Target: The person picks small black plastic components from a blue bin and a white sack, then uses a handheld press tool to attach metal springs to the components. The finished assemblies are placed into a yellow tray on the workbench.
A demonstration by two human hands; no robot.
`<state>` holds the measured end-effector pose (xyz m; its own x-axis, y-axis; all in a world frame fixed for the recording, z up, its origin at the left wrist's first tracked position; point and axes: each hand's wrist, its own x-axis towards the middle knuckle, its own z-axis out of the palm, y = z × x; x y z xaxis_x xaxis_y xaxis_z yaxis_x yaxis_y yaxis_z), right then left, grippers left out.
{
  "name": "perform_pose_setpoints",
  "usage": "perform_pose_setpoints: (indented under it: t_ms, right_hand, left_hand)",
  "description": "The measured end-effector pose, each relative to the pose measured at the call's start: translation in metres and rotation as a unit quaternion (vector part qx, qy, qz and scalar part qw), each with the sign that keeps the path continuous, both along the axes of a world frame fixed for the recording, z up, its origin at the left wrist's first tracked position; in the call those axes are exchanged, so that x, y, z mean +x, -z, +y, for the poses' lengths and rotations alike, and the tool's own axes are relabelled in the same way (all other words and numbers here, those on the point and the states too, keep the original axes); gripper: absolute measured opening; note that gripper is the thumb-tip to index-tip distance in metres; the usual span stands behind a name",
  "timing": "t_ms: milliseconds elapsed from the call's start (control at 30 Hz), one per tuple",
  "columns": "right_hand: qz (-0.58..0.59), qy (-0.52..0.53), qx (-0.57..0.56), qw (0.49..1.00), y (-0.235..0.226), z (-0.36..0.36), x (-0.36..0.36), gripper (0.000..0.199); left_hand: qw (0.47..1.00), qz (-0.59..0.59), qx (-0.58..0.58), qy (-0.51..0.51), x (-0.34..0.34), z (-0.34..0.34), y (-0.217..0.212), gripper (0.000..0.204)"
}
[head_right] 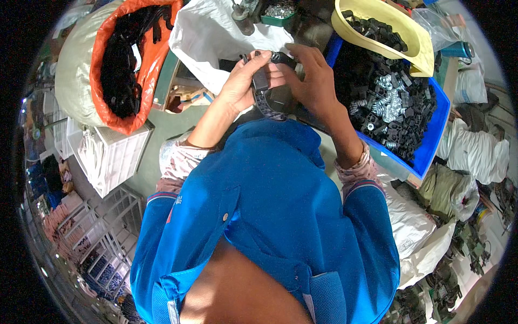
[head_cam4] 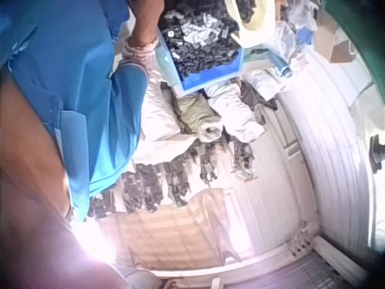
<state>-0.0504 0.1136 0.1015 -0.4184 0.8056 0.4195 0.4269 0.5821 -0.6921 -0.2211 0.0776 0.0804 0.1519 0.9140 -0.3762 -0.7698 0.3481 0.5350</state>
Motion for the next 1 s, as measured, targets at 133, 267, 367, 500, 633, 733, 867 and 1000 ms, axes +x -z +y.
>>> perform_pose_setpoints:
  t_ms: [133,267,367,500,633,733,867,1000]
  right_hand:
    - [0.016,0.051,-0.216,0.975,0.006,-0.009,-0.001,0.024]
    - [0.087,0.015,-0.273,0.958,0.018,-0.011,0.003,0.023]
    - [0.218,-0.018,-0.384,0.897,0.014,-0.012,0.001,0.024]
    - [0.302,-0.059,-0.462,0.832,0.017,-0.009,0.006,0.028]
    - [0.338,-0.036,-0.545,0.766,0.027,-0.009,0.009,0.03]
    - [0.408,-0.035,-0.595,0.692,0.034,-0.01,0.008,0.032]
    - [0.404,-0.036,-0.632,0.661,0.036,-0.011,0.008,0.03]
    - [0.406,-0.041,-0.563,0.719,0.041,-0.016,0.004,0.027]
  left_hand:
    - [0.998,0.065,0.0,0.002,-0.001,-0.001,-0.005,0.023]
    - [0.931,0.307,0.179,-0.08,-0.01,0.002,0.017,0.019]
    - [0.896,0.376,0.233,-0.039,-0.019,0.001,0.016,0.011]
    - [0.836,0.465,0.291,-0.004,-0.027,-0.004,0.007,0.01]
    - [0.78,0.525,0.34,-0.005,-0.034,-0.003,0.01,0.013]
    - [0.756,0.55,0.355,0.004,-0.036,-0.002,0.003,0.014]
    - [0.734,0.59,0.335,-0.01,-0.034,-0.005,0.0,0.013]
    - [0.737,0.596,0.316,-0.037,-0.027,-0.005,0.003,0.012]
